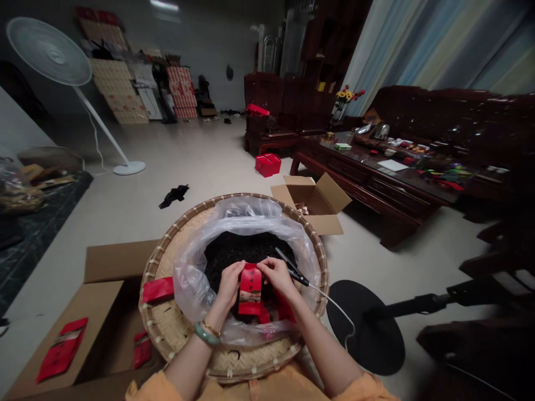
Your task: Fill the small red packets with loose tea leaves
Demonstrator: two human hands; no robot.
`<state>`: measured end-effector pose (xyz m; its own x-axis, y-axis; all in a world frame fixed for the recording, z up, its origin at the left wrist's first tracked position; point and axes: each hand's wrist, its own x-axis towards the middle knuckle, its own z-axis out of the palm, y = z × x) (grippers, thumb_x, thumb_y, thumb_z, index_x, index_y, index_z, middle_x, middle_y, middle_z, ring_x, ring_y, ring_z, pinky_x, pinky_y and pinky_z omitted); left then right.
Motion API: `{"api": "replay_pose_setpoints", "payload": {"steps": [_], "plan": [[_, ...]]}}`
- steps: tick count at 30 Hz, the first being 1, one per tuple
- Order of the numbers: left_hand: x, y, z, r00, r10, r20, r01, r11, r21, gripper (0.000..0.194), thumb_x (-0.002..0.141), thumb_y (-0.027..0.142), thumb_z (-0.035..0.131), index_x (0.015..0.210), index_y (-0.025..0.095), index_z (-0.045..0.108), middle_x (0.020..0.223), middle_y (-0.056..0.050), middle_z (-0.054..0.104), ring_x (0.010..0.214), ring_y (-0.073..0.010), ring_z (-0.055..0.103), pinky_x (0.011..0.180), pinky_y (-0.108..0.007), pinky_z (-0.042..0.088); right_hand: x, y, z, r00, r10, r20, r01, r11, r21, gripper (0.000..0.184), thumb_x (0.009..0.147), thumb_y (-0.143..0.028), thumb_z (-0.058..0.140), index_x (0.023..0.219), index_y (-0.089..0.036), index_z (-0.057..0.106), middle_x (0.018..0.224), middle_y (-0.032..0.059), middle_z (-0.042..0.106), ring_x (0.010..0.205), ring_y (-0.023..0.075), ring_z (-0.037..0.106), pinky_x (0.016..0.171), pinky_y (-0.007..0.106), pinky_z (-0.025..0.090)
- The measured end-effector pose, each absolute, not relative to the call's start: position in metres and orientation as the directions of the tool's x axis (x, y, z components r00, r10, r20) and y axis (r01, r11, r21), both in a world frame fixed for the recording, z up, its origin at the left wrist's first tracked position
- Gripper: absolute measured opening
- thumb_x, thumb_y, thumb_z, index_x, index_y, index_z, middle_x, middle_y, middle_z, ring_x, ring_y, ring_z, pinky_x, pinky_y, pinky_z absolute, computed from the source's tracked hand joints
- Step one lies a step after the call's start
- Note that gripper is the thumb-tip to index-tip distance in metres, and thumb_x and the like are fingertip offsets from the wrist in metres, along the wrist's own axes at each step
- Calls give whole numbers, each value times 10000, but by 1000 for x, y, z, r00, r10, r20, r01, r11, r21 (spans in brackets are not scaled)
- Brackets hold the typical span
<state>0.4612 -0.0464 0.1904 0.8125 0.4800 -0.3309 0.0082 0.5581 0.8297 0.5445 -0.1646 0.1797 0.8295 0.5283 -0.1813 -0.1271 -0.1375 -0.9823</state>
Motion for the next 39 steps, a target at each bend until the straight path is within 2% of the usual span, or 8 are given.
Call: {"api": "replay_pose_setpoints", "payload": {"steps": [6, 8, 10, 14, 17, 23, 27, 39], "plan": [[453, -41, 196, 828, -134, -545, 436, 764, 475, 546, 837, 578, 386, 1050, 122, 598, 814, -133, 702, 559, -208, 655, 559, -359, 526, 554, -166, 182, 874, 472, -115, -62, -128, -990, 433, 726, -547, 552, 871, -148, 640, 792, 79, 662, 698, 212, 618, 646, 349, 520], [451, -41, 195, 828, -111, -550, 408, 792, 454, 558, 852, 563, 361, 1088, 106, 575, 826, -151, 705, 548, -209, 657, 558, -368, 534, 558, -176, 183, 900, 435, 37, 184, -302, -935, 370, 802, -452, 497, 986, -160, 631, 948, 104, 655, 893, 245, 601, 783, 379, 483], [451, -41, 194, 843, -72, -532, 362, 808, 465, 552, 858, 547, 363, 1100, 93, 566, 826, -158, 706, 559, -206, 661, 553, -354, 540, 560, -189, 180, 902, 403, 155, 378, -566, -732, 364, 785, -343, 552, 1108, -180, 595, 1113, 125, 601, 1059, 285, 524, 885, 416, 413], [451, -38, 192, 866, -75, -494, 349, 799, 490, 583, 854, 562, 356, 1093, 76, 573, 799, -162, 705, 565, -206, 662, 513, -321, 538, 565, -215, 168, 924, 380, 36, 364, -849, -384, 561, 730, -217, 631, 1266, -144, 483, 1140, 183, 574, 1036, 312, 537, 854, 414, 413], [451, -36, 191, 859, -76, -506, 369, 778, 509, 605, 853, 568, 349, 1082, 58, 581, 782, -168, 704, 531, -198, 648, 477, -302, 525, 573, -224, 168, 905, 424, -5, 369, -793, -484, 539, 780, -224, 580, 1289, -94, 459, 1147, 195, 583, 1040, 295, 561, 862, 386, 430], [451, -40, 197, 835, -64, -547, 412, 732, 543, 601, 851, 572, 356, 1096, 68, 573, 761, -136, 706, 460, -183, 613, 429, -307, 507, 583, -219, 212, 741, 668, -65, 284, -400, -872, 480, 776, -440, 580, 1162, -154, 601, 1141, 86, 640, 1031, 268, 590, 890, 378, 450], [451, -42, 201, 823, -99, -560, 453, 709, 540, 596, 855, 571, 350, 1071, 68, 588, 753, -133, 705, 471, -187, 619, 434, -303, 502, 578, -206, 230, 597, 793, -120, 276, -343, -898, 458, 741, -450, 607, 1090, -157, 655, 1067, 67, 678, 981, 275, 611, 852, 378, 468], [449, -42, 198, 836, -114, -536, 448, 706, 549, 578, 853, 566, 367, 1038, 73, 606, 755, -134, 708, 497, -188, 624, 469, -301, 498, 572, -190, 212, 685, 707, -175, 189, -404, -895, 426, 647, -384, 683, 1011, -162, 704, 884, 42, 717, 746, 234, 642, 664, 323, 495]]}}
